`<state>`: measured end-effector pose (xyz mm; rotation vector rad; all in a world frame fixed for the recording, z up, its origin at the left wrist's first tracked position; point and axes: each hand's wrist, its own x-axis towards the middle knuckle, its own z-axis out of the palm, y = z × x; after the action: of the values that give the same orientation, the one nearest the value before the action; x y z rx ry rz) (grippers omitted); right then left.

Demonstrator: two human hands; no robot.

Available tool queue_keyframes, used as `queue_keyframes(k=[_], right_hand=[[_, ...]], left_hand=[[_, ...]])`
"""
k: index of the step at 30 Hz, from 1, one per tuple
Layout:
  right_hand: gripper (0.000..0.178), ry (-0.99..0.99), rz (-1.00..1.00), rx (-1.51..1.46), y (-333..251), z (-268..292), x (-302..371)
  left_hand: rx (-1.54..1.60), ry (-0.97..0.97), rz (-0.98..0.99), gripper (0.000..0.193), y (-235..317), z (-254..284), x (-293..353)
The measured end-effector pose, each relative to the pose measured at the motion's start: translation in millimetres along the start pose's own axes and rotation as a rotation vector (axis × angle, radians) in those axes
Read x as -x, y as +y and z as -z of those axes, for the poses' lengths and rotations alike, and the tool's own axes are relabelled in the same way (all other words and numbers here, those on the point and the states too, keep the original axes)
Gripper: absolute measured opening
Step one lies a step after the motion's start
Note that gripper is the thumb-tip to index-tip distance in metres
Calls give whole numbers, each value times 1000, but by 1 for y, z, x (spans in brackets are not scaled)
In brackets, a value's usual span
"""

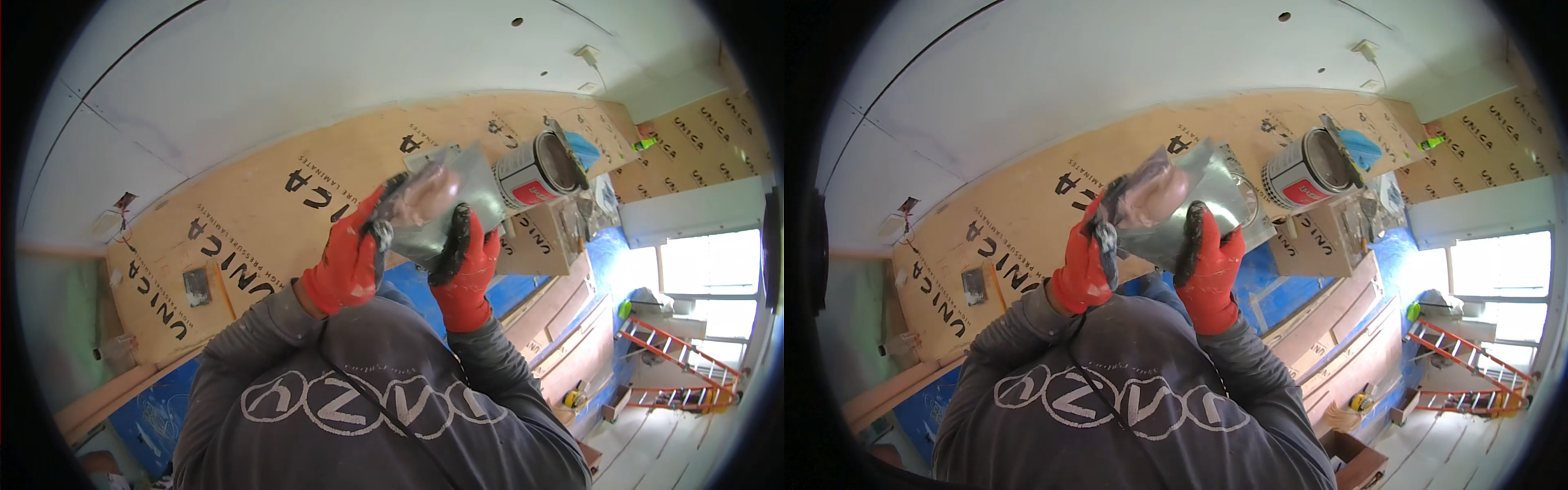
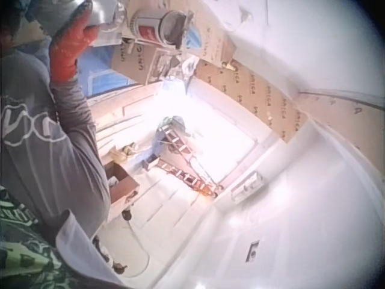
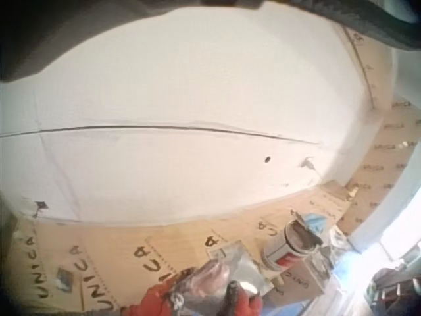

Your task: The person scoops pink joint compound from a bucket onto a hawk, mixes it using a putty knife, and then applies the compound to a wall seam.

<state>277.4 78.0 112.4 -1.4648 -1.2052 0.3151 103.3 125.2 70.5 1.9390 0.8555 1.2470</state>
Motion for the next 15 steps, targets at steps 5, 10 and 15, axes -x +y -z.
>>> queue_keyframes(k=[5,10,15], right_hand=[[48,98,347,238,26,17,-35],[42,-79,737,102,10,34,-85],[43,-647,991,-56,12,16,-116]], left_hand=[[-39,-260,-93,52,16,22,-20],[181,12,132,50,-32,1,-7],[1119,267,798,44,-3,-4,-39]])
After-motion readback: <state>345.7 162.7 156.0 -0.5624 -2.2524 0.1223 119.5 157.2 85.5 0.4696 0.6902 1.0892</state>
